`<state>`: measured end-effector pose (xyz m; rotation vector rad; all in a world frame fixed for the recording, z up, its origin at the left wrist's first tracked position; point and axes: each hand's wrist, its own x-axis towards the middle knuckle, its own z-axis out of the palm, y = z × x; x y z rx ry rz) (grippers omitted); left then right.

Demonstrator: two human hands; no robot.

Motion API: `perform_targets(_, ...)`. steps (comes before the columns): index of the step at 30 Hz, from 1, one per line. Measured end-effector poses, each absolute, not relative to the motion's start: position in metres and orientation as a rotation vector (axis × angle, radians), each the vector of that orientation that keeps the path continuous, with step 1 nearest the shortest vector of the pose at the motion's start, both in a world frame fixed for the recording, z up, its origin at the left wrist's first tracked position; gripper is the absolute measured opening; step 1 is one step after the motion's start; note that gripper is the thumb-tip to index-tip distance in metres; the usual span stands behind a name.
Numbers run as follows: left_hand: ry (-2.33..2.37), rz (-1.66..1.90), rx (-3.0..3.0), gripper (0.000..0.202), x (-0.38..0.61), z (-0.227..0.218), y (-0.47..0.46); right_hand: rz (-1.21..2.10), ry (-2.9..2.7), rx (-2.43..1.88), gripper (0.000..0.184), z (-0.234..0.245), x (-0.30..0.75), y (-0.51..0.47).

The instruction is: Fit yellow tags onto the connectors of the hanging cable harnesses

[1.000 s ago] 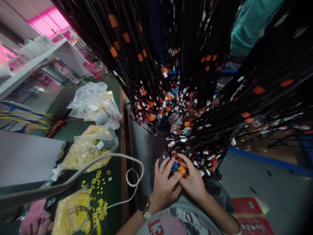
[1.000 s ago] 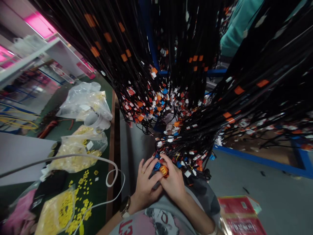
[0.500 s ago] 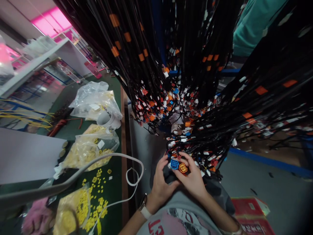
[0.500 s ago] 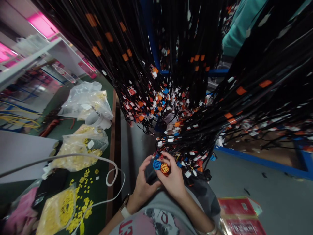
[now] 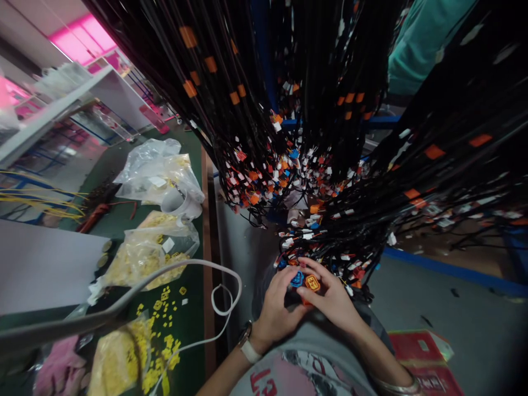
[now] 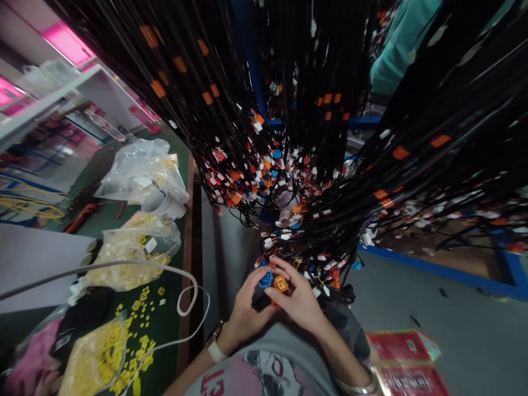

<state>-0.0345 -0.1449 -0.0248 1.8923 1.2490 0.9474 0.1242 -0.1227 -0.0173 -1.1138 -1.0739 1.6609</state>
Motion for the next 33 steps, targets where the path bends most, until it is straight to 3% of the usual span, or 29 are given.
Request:
perform_targets(4,1.290,0.939,1.661,0.056,-0.034,-0.021,-0.145,1.868,-0.816,-0.987,0.044,-0.020,0.128,-0.122)
perform_targets(10,1.378,0.979,1.561,0.052,-0.035,-0.028,-0.149,1.865,-0.751,-1.002,0.038,-0.026,0.134,-0.120)
perform_targets(19,1.436,1.124,1.367,0.034,-0.033,-0.026,-0.139,1.347,-1.532,-1.299,0.009,-0.030,0.141,-0.131)
perform_targets(25,1.395,1.114,1.499,0.026,-0.034,-0.024,-0.136,0.964,-1.712,-1.377,0.026,-0.030,0.143,-0.137)
perform_targets(29,1.362,1.085,1.564,0.022,-0.034,-0.020,-0.137,0.992,-1.756,-1.228,0.030,-0.023,0.146,-0.131)
perform_targets(33,1.415,1.017,1.556,0.032,-0.036,-0.018,-0.138,1.082,-1.875,-1.158,0.040,-0.020,0.142,-0.126)
